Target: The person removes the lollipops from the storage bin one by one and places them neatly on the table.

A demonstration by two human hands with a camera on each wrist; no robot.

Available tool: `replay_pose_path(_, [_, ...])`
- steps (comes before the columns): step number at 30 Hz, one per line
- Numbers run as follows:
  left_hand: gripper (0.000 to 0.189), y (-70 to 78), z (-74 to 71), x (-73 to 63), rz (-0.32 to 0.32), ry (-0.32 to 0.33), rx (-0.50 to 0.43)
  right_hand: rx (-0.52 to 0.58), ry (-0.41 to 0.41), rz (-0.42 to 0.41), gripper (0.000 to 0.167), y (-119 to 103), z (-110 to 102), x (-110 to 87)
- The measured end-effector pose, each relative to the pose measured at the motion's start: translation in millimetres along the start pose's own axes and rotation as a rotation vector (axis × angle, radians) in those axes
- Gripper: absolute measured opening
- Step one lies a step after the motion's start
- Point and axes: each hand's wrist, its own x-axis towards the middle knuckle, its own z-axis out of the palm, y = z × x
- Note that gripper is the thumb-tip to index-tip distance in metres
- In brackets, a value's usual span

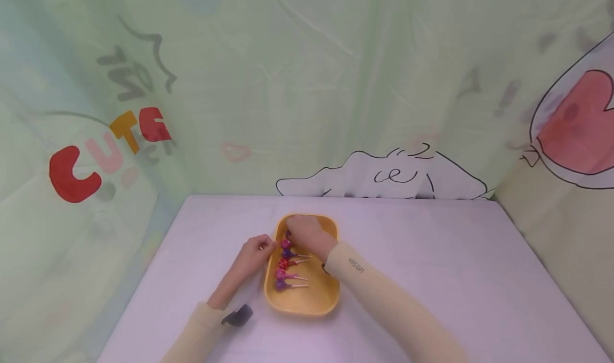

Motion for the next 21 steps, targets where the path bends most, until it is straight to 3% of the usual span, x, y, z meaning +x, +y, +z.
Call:
replay_pose_path(15, [0.025,-3.1,0.5,1.6,-0.009,-0.003,-0.011,0.056,-0.029,-0.016,0.019,0,-31,-19.4])
replay_pose_path(21, [0.024,-2.2,0.7,0.3,-0.008,-0.005,-0.013,0.050,0.000,-0.055,0.017,4,-40,-32.3])
